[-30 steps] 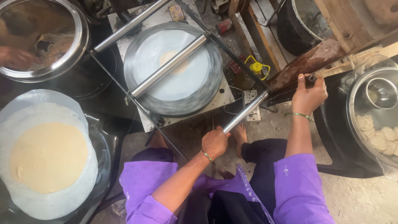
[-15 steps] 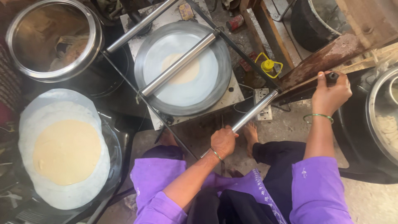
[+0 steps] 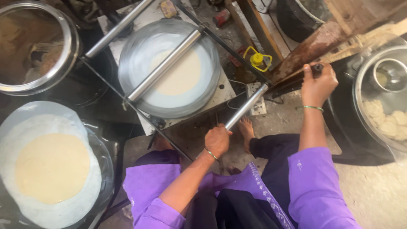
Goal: The person sits at a manual lever press, places dough balls between round plastic sheets on the press plate, and pulls the metal lever down to flatten each ball into a thin disc. They lift the pressed disc with the plastic sheet, peel it off, and stack the flattened discs in a large container, repeating the cycle.
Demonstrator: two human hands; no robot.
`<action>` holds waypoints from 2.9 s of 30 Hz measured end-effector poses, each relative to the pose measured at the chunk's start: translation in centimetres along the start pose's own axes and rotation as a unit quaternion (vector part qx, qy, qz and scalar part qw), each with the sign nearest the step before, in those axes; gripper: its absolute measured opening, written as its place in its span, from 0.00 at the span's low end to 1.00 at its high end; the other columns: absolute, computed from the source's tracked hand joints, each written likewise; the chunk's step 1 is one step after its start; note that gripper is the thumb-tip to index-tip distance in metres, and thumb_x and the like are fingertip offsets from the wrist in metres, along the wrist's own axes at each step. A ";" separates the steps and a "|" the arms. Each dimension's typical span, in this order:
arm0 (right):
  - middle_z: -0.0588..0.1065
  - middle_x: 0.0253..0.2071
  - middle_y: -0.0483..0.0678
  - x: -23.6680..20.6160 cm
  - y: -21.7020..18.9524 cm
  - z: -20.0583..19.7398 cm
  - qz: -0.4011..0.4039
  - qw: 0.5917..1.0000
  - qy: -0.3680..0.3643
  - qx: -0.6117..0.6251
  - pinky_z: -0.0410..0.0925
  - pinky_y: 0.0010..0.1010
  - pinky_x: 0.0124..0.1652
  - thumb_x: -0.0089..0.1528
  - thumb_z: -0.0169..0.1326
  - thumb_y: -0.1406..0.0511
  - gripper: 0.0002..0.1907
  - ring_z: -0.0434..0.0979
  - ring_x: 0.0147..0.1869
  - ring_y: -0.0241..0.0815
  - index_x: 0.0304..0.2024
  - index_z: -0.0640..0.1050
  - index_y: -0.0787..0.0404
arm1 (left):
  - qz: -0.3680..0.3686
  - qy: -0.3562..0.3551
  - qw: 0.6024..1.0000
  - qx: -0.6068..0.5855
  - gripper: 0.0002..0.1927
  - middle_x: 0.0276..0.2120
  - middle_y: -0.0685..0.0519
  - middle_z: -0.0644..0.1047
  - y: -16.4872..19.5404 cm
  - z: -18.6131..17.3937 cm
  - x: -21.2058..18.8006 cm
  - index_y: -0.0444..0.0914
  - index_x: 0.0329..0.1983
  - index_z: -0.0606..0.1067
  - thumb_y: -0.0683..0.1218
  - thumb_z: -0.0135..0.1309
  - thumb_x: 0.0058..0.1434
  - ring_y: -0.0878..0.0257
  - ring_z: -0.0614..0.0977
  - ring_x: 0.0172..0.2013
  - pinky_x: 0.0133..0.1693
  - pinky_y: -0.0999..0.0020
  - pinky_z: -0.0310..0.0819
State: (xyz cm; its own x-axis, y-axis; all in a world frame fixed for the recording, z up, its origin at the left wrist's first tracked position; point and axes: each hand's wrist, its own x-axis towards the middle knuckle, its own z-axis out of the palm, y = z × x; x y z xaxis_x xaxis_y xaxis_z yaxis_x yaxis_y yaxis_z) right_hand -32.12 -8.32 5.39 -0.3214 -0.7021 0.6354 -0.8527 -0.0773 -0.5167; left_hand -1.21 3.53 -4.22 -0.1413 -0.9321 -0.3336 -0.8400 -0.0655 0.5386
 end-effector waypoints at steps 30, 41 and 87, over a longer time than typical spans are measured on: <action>0.79 0.37 0.58 -0.4 1.8 -0.1 0.005 0.999 -0.012 -0.047 0.71 0.47 0.44 0.59 0.70 0.65 0.12 0.80 0.42 0.61 0.37 0.80 0.65 | 0.032 -0.014 0.999 0.011 0.16 0.32 0.37 0.82 0.0 -0.3 -0.6 0.32 0.40 0.76 0.51 0.53 0.66 0.39 0.85 0.37 0.39 0.46 0.78; 0.78 0.31 0.52 2.9 7.9 1.6 0.157 0.985 -0.001 0.067 0.71 0.34 0.25 0.63 0.69 0.70 0.12 0.79 0.27 0.42 0.40 0.77 0.67 | 0.040 0.023 0.999 -0.018 0.15 0.31 0.38 0.82 -0.3 0.7 0.0 0.31 0.38 0.76 0.50 0.55 0.63 0.42 0.85 0.36 0.39 0.49 0.79; 0.71 0.38 0.50 -18.0 -13.9 8.3 0.732 0.477 -0.261 0.410 0.75 0.46 0.50 0.57 0.58 0.68 0.10 0.75 0.42 0.47 0.39 0.71 0.62 | -0.392 -0.009 0.920 -0.019 0.23 0.66 0.49 0.71 -17.1 -13.2 -5.9 0.45 0.62 0.76 0.54 0.54 0.64 0.45 0.69 0.67 0.64 0.43 0.63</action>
State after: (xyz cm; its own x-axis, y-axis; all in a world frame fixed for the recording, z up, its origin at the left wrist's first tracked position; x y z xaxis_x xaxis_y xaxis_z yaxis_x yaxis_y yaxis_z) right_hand -11.06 -0.48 -3.54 0.0043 -0.4923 -0.8704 0.6465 0.6654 -0.3731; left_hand 20.93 5.47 -1.26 0.4906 -0.5877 -0.6434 -0.6687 -0.7273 0.1545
